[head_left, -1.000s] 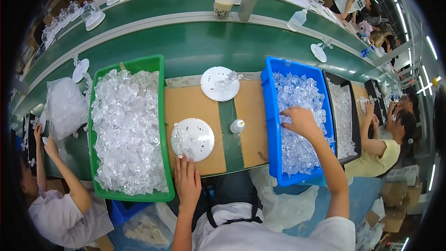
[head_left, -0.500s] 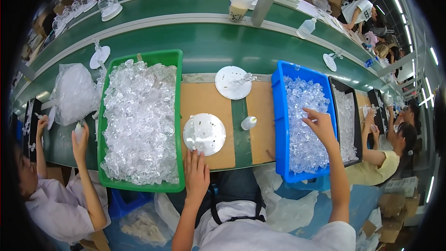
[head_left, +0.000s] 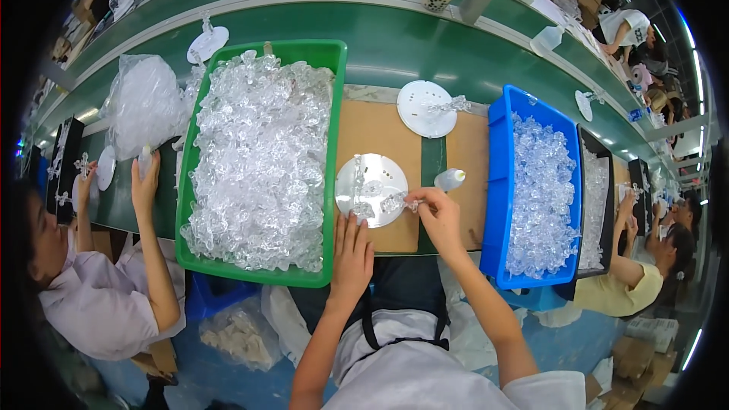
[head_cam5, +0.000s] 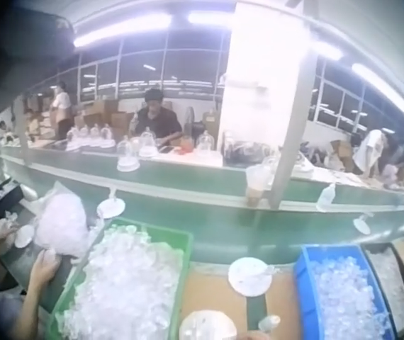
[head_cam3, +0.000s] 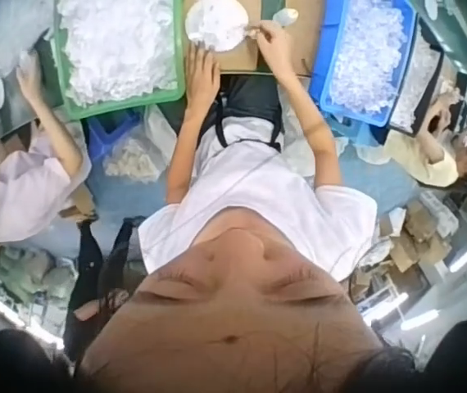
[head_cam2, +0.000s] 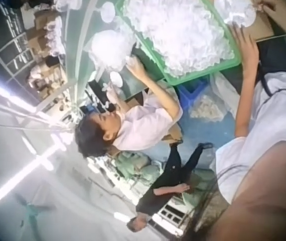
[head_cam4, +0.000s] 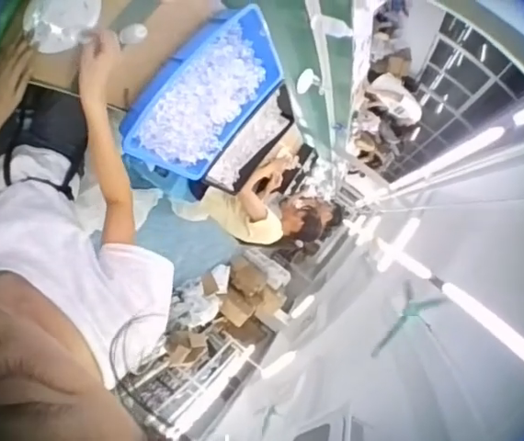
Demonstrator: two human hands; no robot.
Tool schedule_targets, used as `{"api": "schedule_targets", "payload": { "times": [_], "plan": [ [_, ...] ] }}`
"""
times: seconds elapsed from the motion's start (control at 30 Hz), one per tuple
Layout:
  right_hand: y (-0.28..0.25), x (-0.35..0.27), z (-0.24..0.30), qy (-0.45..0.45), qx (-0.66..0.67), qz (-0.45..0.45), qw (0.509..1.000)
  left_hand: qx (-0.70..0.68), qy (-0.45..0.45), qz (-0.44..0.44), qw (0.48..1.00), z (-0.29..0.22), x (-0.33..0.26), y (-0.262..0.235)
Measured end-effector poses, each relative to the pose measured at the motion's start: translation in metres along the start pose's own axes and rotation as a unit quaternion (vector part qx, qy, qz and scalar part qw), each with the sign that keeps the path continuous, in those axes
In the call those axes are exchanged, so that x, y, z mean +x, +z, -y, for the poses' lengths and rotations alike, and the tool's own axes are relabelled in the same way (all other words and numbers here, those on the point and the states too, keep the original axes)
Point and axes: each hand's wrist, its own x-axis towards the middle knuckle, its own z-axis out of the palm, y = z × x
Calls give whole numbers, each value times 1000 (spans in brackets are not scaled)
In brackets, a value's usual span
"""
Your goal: Apply adhesive to a base plate and manually attach clear decorative components to assemble a light fixture.
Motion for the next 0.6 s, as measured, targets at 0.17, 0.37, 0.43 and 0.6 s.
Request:
{"api": "schedule_targets", "payload": {
  "times": [0.17,0.37,0.43,0.6],
  "plan": [
    [13,4,22,-26,-31,-9,999,-2,0,1,1000,1,-3,2],
    [8,18,21,-107,-147,61,981,-8,-9,-5,1000,2,-3,0],
    [6,28,22,-132,-164,69,975,-16,-12,-2,1000,2,-2,1],
    [7,33,16,-94,-84,100,987,-2,5,-60,998,-11,-4,0]
  ]
}}
